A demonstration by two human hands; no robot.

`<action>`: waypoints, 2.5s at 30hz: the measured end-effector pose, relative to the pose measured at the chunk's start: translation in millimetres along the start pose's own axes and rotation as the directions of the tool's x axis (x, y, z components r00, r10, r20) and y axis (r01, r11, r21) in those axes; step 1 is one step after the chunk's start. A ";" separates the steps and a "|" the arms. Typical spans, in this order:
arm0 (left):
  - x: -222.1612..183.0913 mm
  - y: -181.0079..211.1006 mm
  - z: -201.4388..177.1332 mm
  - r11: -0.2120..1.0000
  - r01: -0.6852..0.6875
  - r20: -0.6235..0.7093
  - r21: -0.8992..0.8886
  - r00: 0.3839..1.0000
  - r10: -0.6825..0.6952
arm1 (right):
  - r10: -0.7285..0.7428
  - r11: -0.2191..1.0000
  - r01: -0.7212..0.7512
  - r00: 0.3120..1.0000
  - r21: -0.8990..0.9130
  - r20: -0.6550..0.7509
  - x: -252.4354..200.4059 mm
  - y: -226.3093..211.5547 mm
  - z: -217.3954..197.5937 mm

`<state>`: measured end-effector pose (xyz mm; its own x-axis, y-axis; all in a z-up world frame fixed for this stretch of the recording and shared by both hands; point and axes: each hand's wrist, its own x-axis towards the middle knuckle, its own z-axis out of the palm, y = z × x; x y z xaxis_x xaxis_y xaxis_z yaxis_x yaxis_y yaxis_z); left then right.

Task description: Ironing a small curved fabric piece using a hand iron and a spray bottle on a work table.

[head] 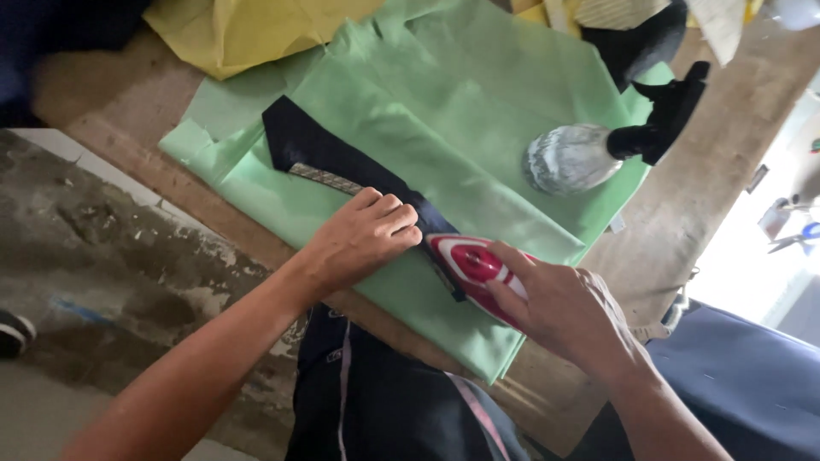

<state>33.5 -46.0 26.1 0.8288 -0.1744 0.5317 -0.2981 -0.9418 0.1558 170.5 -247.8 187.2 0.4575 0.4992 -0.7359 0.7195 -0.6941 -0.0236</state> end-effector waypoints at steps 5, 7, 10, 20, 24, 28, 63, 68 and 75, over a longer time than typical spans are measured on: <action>5.4 -2.2 -13.9 0.999 0.031 -0.049 0.009 0.998 -0.031 | 0.006 1.000 -0.007 0.997 -0.016 -0.072 24.8 -22.3 -7.7; 2.7 -0.4 -11.1 0.999 0.035 -0.067 0.017 0.997 -0.034 | -0.003 0.999 -0.003 0.992 -0.049 -0.124 31.1 -23.8 -3.6; 1.3 -0.5 -9.0 0.999 0.039 -0.072 0.002 0.997 -0.038 | 0.013 0.999 -0.017 0.992 -0.036 -0.124 26.9 -24.9 -6.0; -1.0 6.1 -15.9 0.997 0.081 -0.048 0.014 0.996 -0.080 | 0.030 1.000 -0.030 0.979 0.000 -0.204 32.1 -37.9 -10.0; -9.6 5.8 -2.7 0.996 0.092 -0.030 0.001 0.995 -0.092 | 0.027 0.997 -0.041 0.978 -0.064 -0.209 32.2 -28.0 2.7; -7.1 10.5 -5.1 0.996 0.088 -0.083 0.000 0.993 -0.088 | 0.035 0.999 -0.027 0.960 0.032 -0.279 26.5 -29.2 5.5; 16.9 38.8 -1.0 0.995 0.022 0.179 -0.100 0.984 -0.004 | 0.296 0.923 -0.277 0.955 0.266 -0.032 -55.4 18.8 47.6; 28.9 44.4 18.7 0.981 -0.094 0.337 -0.170 0.930 0.148 | 0.395 0.836 -0.388 0.916 0.388 0.064 -67.7 25.3 16.6; 37.0 86.5 -17.7 0.906 -0.128 0.285 -0.403 0.923 0.257 | 0.371 0.880 -0.371 0.927 0.295 0.059 -60.3 6.0 -26.8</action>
<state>30.0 -128.8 74.0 0.8235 -0.4853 0.2937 -0.5672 -0.7152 0.4083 161.3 -268.2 249.6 0.6597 0.1746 -0.7310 0.3093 -0.9495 0.0523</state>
